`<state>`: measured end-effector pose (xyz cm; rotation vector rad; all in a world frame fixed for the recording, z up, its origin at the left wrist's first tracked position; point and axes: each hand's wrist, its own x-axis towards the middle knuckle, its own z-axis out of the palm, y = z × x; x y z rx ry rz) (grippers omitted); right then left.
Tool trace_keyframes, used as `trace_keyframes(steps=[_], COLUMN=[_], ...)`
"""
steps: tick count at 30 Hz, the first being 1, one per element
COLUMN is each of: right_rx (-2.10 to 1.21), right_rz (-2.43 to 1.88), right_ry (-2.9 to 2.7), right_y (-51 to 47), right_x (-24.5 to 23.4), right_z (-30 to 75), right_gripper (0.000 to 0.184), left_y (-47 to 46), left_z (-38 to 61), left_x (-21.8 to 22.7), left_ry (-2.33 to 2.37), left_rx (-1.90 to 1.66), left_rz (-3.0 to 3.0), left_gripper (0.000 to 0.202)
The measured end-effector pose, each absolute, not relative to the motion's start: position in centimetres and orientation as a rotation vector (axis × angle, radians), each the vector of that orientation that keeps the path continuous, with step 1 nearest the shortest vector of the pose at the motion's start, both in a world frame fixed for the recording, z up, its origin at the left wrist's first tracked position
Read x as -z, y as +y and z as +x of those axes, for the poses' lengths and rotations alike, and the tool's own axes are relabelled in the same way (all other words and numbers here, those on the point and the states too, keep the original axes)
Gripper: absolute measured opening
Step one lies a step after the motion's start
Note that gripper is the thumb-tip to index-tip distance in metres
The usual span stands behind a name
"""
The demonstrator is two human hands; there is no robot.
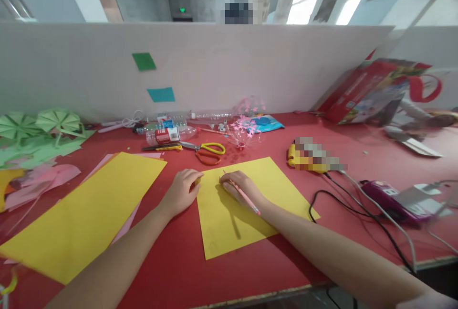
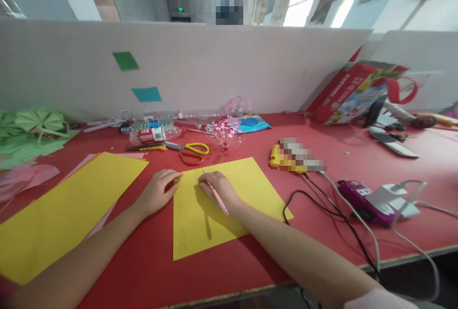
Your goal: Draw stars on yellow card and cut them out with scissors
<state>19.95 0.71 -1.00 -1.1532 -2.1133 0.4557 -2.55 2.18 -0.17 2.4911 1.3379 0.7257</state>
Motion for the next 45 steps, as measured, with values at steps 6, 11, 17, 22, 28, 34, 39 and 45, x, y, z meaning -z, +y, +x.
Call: trace_keyframes(steps=[6, 11, 17, 22, 28, 34, 39, 45], right_rx=[-0.313, -0.234, -0.194, -0.242, -0.444, -0.719, -1.081, -1.337], right_rz=[-1.119, -1.136, -1.132, -1.158, -1.142, -1.157, -1.131, -1.035], right_ry=[-2.136, -2.148, -2.204, -2.214, -2.199, -2.036, -1.859, -1.693], right_y=[0.6, 0.7, 0.6, 1.1, 1.5, 2.0, 4.2, 5.1], right_x=[1.2, 1.3, 1.5, 1.9, 1.9, -0.8, -1.6, 0.8], right_z=[19.2, 19.1, 18.9, 18.9, 20.1, 20.5, 18.4, 17.7], right_gripper=[0.013, 0.017, 0.020, 0.017, 0.012, 0.028, 0.021, 0.005], left_y=[1.5, 1.4, 1.2, 2.1, 2.0, 1.5, 1.4, 2.6], left_z=[-2.4, -2.6, -2.9, -3.0, -3.2, -3.0, -3.0, -2.8], left_x=[-0.2, -0.2, 0.0, 1.0, 1.1, 1.2, 1.1, -0.1], left_ry=[1.402, 1.476, 1.543, 1.604, 1.529, 1.363, 1.311, 1.278], left_rx=[-0.739, -0.809, -0.886, -0.943, -0.904, -0.812, -0.772, -0.655], left_rz=[2.615, 2.620, 2.616, 2.578, 2.574, 2.614, 2.579, 2.440], left_gripper=[0.030, 0.029, 0.028, 0.029, 0.022, 0.023, 0.022, 0.015])
